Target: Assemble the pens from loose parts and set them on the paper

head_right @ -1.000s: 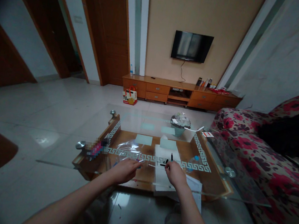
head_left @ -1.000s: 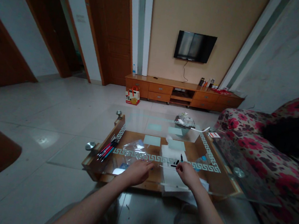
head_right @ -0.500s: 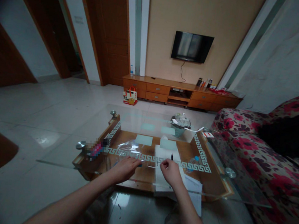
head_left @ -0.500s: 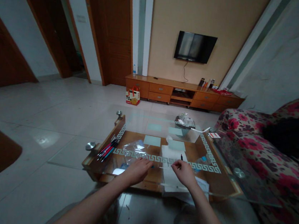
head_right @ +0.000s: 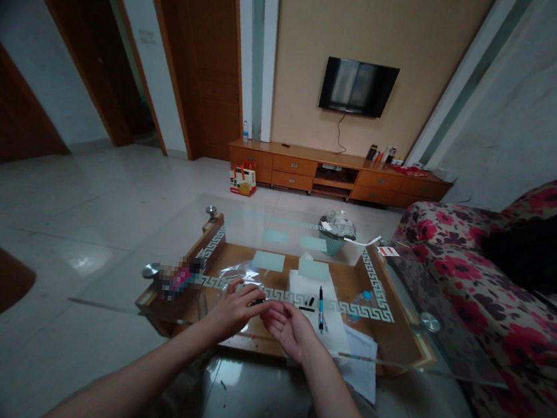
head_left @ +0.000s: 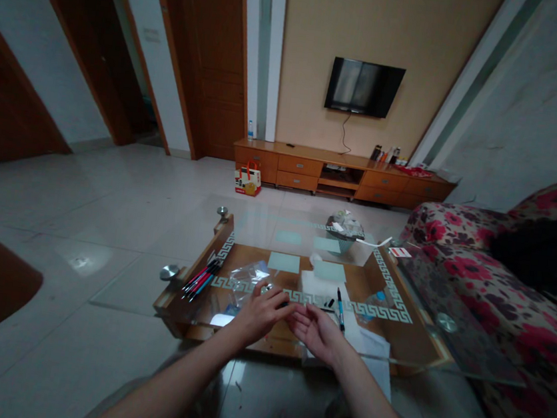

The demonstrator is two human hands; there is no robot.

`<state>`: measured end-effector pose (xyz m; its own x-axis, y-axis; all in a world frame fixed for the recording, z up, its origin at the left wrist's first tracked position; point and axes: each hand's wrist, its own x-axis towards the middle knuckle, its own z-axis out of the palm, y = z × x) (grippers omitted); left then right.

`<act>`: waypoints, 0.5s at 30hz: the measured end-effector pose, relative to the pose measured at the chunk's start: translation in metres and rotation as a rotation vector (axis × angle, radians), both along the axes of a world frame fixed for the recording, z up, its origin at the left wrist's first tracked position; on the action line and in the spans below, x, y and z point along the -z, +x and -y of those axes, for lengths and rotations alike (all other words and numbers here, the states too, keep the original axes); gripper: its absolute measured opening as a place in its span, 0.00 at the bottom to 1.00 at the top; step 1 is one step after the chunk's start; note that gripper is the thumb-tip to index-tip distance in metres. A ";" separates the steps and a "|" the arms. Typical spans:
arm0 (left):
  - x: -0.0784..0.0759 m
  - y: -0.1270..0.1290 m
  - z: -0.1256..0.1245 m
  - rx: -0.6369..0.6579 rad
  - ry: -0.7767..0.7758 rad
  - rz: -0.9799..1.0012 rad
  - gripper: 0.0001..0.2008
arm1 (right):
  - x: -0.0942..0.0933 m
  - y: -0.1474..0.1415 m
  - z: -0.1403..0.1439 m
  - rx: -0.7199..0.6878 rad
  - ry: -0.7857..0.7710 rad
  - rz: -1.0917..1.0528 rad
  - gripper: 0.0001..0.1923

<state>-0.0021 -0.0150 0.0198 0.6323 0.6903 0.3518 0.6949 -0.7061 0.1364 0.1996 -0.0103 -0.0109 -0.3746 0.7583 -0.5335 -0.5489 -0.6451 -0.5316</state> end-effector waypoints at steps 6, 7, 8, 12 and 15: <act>0.005 -0.003 0.002 0.022 0.006 0.037 0.19 | 0.009 -0.003 0.003 -0.013 -0.060 -0.135 0.11; 0.006 -0.003 0.002 0.027 0.005 0.037 0.19 | 0.011 -0.003 0.003 -0.011 -0.065 -0.149 0.10; 0.006 -0.003 0.002 0.031 0.004 0.036 0.19 | 0.013 -0.003 0.003 -0.011 -0.071 -0.162 0.10; 0.004 -0.003 0.003 0.038 0.013 0.046 0.19 | 0.013 -0.003 0.003 -0.019 -0.068 -0.201 0.09; -0.001 -0.002 0.005 0.008 0.009 0.070 0.19 | 0.009 -0.004 0.003 -0.017 -0.067 -0.199 0.10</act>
<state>-0.0041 -0.0199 0.0209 0.6110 0.6820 0.4020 0.6784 -0.7128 0.1782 0.1961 -0.0128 -0.0200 -0.4900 0.7166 -0.4963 -0.6278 -0.6851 -0.3694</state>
